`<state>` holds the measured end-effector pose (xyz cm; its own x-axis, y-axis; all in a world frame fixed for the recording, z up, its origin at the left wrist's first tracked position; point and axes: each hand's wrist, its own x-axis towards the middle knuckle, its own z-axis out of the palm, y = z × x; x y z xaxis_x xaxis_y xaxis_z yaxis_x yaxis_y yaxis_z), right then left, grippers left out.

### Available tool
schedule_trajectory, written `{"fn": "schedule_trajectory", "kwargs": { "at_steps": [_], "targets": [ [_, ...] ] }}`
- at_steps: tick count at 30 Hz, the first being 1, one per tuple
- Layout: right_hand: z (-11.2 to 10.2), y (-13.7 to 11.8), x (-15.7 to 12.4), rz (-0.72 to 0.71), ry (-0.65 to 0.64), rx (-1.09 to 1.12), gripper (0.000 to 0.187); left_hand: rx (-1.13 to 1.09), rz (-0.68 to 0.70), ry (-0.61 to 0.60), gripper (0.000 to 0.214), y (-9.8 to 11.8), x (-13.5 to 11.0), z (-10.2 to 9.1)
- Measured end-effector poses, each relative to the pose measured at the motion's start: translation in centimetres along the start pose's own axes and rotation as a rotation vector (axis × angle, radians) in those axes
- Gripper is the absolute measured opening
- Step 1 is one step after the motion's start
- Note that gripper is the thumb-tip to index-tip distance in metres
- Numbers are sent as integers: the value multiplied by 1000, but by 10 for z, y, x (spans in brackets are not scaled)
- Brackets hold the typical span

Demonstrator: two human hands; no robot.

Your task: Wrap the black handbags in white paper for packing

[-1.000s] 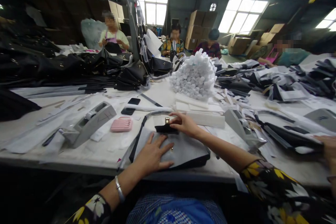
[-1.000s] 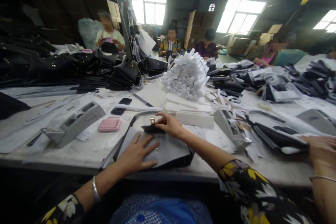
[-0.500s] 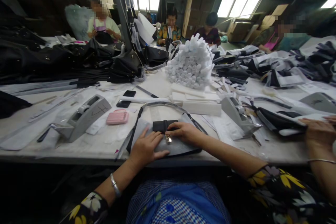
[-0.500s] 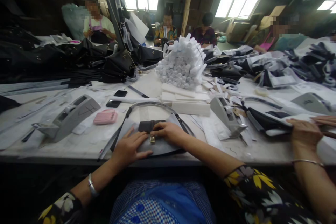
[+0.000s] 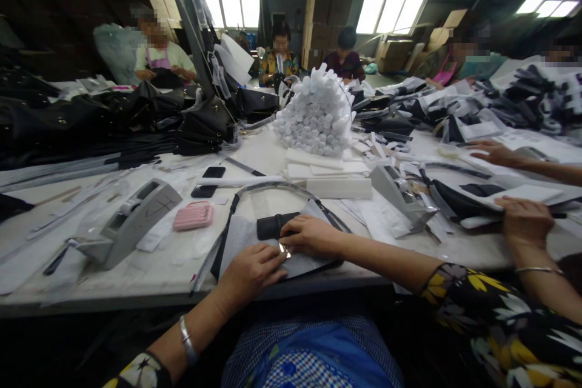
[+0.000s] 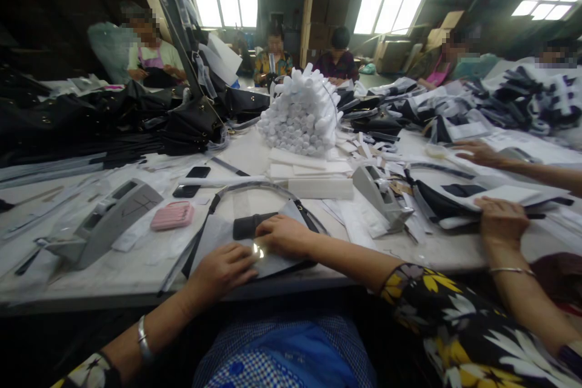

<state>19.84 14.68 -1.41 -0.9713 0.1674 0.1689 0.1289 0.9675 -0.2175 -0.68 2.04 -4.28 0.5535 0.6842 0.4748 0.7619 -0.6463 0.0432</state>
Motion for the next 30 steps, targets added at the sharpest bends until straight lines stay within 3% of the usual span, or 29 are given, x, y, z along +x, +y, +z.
{"fn": "schedule_trajectory", "kwargs": {
  "at_steps": [4, 10, 13, 16, 19, 22, 24, 27, 30],
  "targets": [
    [2, 7, 8, -33, -41, 44, 15, -4, 20, 22, 34, 0, -2, -1],
    [3, -1, 21, 90, -166, -6, 10, -6, 23, 132, 25, 3, -9, 4],
    [0, -12, 25, 185, -143, -20, 17, 4, 23, 144, 25, 3, -9, 5],
    [-17, -10, 23, 215, -72, 65, 14, -13, 15, 116, 28, 2, -8, 3],
    [-46, 21, 7, 315, 36, 53, 21, -40, 0, 112, 30, 1, -6, 1],
    [-65, 70, -23, 726, 190, -194, 26, -58, -18, 103, 30, 1, -6, 0],
    [-65, 98, -45, 836, 169, -261, 35, -71, -30, 81, 32, 1, -7, 1],
    [-56, 119, -70, 878, 115, -324, 39, -71, -47, 66, 33, 2, -10, 1],
    [-58, 114, -78, 863, 103, -385, 28, -67, -57, 60, 34, 1, -12, 2]
  ]
}}
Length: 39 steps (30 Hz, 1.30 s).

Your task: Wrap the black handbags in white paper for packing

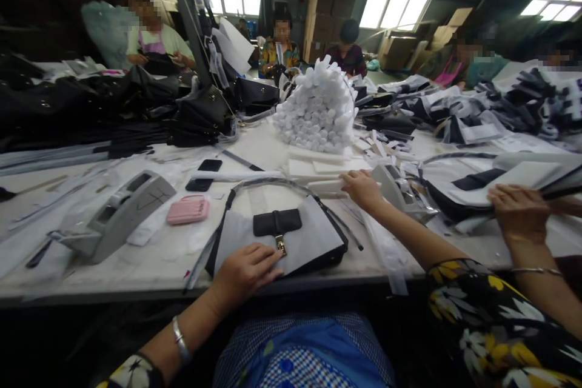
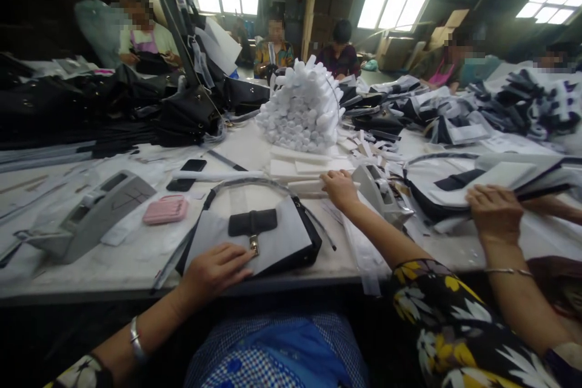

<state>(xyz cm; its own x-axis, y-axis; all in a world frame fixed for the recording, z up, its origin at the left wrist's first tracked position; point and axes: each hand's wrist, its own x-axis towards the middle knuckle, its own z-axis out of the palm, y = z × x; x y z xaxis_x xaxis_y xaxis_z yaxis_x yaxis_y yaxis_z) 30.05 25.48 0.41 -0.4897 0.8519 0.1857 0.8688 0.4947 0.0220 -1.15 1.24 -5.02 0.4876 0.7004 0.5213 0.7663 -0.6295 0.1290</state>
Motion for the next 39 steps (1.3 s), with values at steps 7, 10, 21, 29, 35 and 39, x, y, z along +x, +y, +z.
{"fn": "schedule_trajectory", "kwargs": {
  "at_steps": [7, 10, 21, 29, 35, 39],
  "targets": [
    [-70, -82, -37, -296, 278, 304, 31, 12, 10, 20, 30, -1, 2, 3],
    [-66, -131, -62, -579, 198, 402, 35, 47, -12, 39, 29, 0, -4, 9],
    [21, -159, -112, -694, 33, 283, 54, 153, -155, 74, 32, 19, -11, -1],
    [12, -172, -119, -550, 33, 200, 50, 106, -209, 32, 29, 32, -19, -3],
    [14, -173, -117, -516, -57, 259, 53, 40, -153, 231, 24, 45, -6, -27],
    [-4, -169, -107, -474, -137, 387, 43, 123, -167, 115, 51, 45, 11, -20]
  ]
}}
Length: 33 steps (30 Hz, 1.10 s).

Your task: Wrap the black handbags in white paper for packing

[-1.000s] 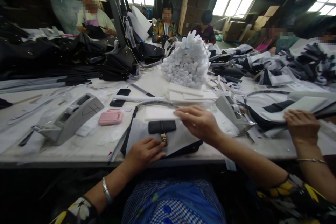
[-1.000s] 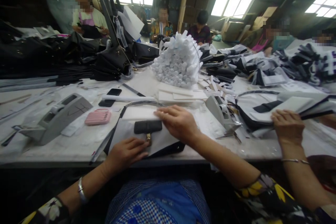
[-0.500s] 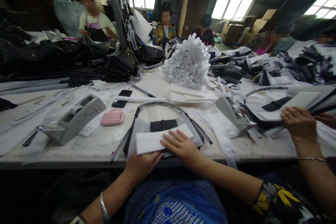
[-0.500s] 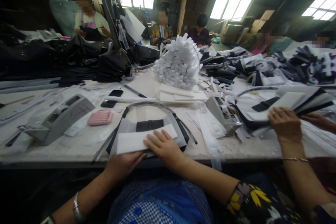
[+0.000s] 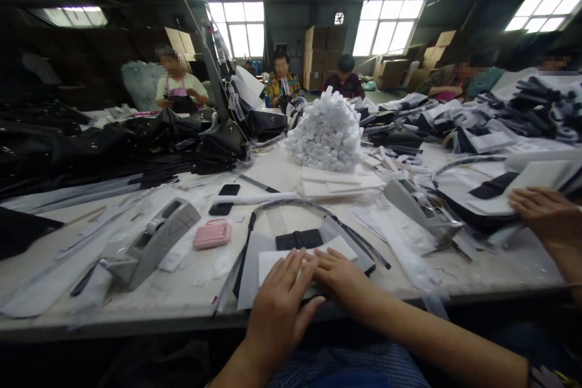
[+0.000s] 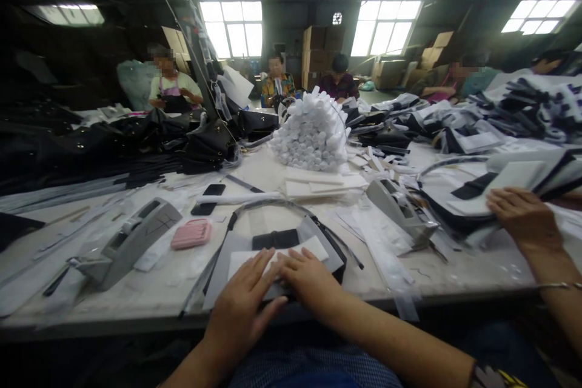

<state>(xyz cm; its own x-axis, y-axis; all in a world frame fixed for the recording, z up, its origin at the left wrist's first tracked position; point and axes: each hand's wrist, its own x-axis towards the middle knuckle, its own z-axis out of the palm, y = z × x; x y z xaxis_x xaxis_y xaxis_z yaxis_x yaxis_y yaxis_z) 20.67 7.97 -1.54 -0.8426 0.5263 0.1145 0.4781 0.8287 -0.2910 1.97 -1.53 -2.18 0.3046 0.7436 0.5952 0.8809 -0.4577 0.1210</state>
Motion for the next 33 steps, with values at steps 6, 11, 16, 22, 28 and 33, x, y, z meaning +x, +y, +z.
{"fn": "schedule_trajectory", "kwargs": {
  "at_steps": [6, 11, 16, 22, 28, 33],
  "targets": [
    [-70, 25, 71, 195, -196, 103, 46, 239, 18, -121, 68, -4, -16, 43],
    [-51, 57, 192, 180, -58, -150, 30, 267, 17, -83, 65, -7, -24, 50],
    [-2, 61, 271, 179, -146, -236, 29, 279, 53, -98, 68, -12, -26, 56],
    [-31, 58, 257, 128, -35, -365, 23, 279, 5, -149, 66, -8, -25, 51],
    [-101, 59, 135, 69, 300, -419, 27, 190, -27, -303, 70, -8, -15, 41],
    [-104, 37, -10, -63, 522, -279, 28, -5, -107, -493, 64, -18, 7, 23]
  ]
}}
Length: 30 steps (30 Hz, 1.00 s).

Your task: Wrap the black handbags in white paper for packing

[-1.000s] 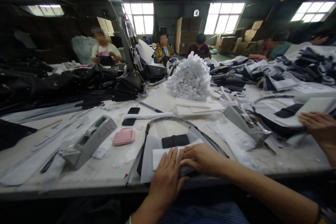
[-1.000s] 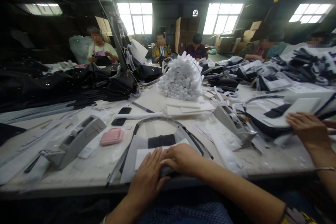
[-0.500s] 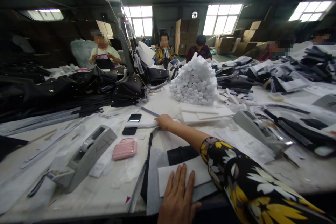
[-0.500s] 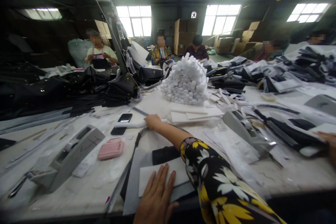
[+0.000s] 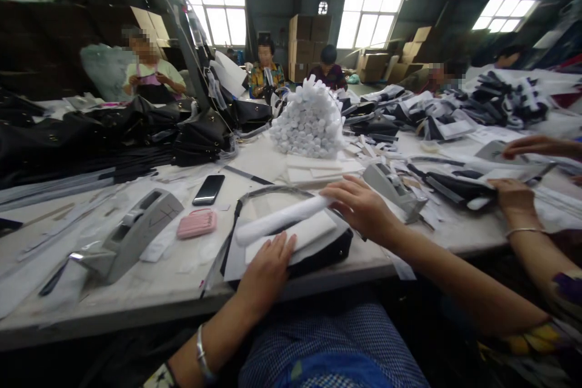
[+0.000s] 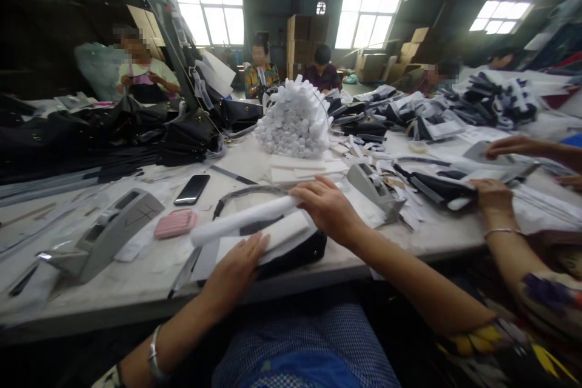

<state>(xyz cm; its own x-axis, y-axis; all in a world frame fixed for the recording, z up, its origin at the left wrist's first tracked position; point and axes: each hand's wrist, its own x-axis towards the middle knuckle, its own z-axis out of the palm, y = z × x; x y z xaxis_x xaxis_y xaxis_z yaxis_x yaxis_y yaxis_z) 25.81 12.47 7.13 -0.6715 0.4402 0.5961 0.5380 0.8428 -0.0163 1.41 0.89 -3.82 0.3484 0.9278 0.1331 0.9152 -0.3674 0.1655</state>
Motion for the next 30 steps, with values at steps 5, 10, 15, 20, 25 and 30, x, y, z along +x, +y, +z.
{"fn": "schedule_trajectory", "kwargs": {
  "at_steps": [5, 10, 15, 20, 25, 30],
  "targets": [
    [-11, -44, -99, -31, -1, -15, 28, -51, -2, -77, 55, -5, 10, -28],
    [42, -76, -122, 48, 119, -48, 25, -53, -20, -114, 65, 1, 13, -49],
    [93, -93, -108, 158, 255, -70, 20, -10, 19, -126, 90, 8, 11, -51],
    [97, -95, -115, 104, 249, 34, 30, 84, 12, -5, 68, 5, 1, -16],
    [63, -74, -105, -15, 67, 107, 48, 274, 124, 239, 58, 3, -8, 12],
    [73, -48, -96, 11, -80, 64, 40, 337, 79, 194, 56, 19, -3, 7]
  ]
}}
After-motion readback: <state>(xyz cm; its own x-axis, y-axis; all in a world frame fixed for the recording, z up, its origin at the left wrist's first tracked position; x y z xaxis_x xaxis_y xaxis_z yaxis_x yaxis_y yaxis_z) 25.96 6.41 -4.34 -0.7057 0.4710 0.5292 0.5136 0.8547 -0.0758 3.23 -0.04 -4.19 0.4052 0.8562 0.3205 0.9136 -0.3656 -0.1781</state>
